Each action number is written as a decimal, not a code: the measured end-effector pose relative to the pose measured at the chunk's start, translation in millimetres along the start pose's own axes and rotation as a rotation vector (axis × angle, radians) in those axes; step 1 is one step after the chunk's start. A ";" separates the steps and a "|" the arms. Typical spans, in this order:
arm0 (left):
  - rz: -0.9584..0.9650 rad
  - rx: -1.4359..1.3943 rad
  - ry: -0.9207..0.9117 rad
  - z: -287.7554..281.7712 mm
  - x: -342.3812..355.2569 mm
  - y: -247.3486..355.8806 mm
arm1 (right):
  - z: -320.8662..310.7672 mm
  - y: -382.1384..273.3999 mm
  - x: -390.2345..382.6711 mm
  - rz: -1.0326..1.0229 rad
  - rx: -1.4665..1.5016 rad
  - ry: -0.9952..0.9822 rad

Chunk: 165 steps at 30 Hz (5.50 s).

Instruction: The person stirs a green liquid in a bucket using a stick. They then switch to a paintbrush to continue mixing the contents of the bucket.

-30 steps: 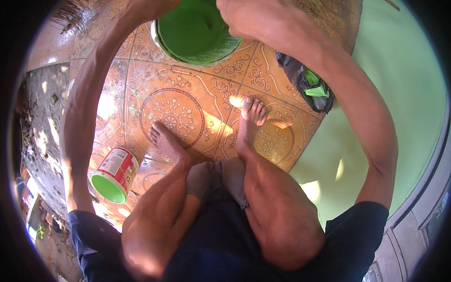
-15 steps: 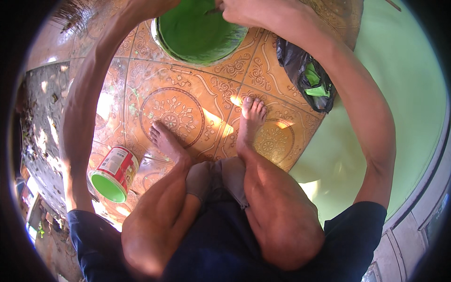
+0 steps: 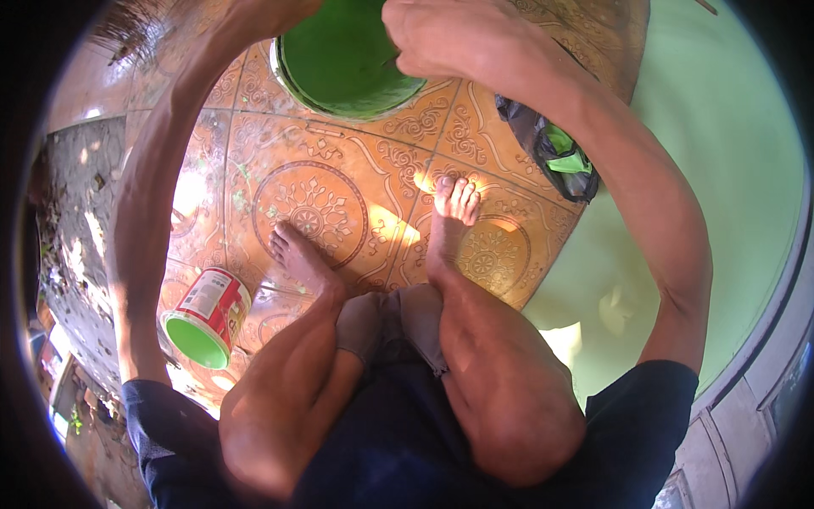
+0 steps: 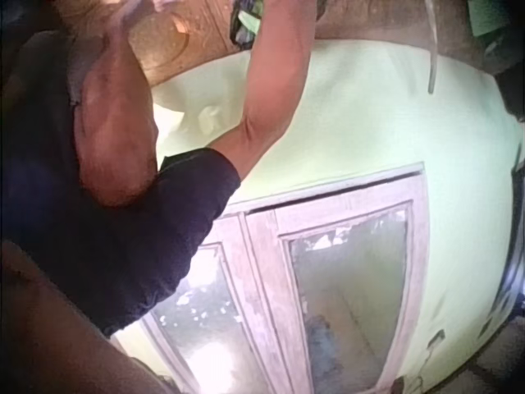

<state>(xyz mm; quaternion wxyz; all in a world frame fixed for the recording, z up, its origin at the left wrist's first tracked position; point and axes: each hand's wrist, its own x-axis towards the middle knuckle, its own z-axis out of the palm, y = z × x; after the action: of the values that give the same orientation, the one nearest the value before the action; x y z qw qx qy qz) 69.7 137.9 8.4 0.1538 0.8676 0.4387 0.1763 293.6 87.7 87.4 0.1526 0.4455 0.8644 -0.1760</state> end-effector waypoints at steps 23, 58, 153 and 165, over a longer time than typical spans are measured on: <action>0.082 0.044 -0.028 -4.6 5.6 -2.5 | -2.4 6.4 6.6 0.089 0.052 -0.019; -0.085 0.169 0.058 50.6 20.9 -23.2 | -5.0 17.5 8.4 0.008 0.094 -0.052; -0.080 0.021 0.014 27.3 12.7 -48.1 | -60.1 0.7 -106.9 0.051 -0.185 0.573; -0.222 -0.008 0.064 22.3 -22.2 -37.8 | 19.1 5.8 -72.8 -0.080 -0.063 0.424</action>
<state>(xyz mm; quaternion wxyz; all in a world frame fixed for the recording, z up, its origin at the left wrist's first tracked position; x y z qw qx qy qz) 40.5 138.7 -31.2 0.1618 0.8069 0.5362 0.1877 340.9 30.3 100.1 -0.0260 0.4330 0.8992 -0.0570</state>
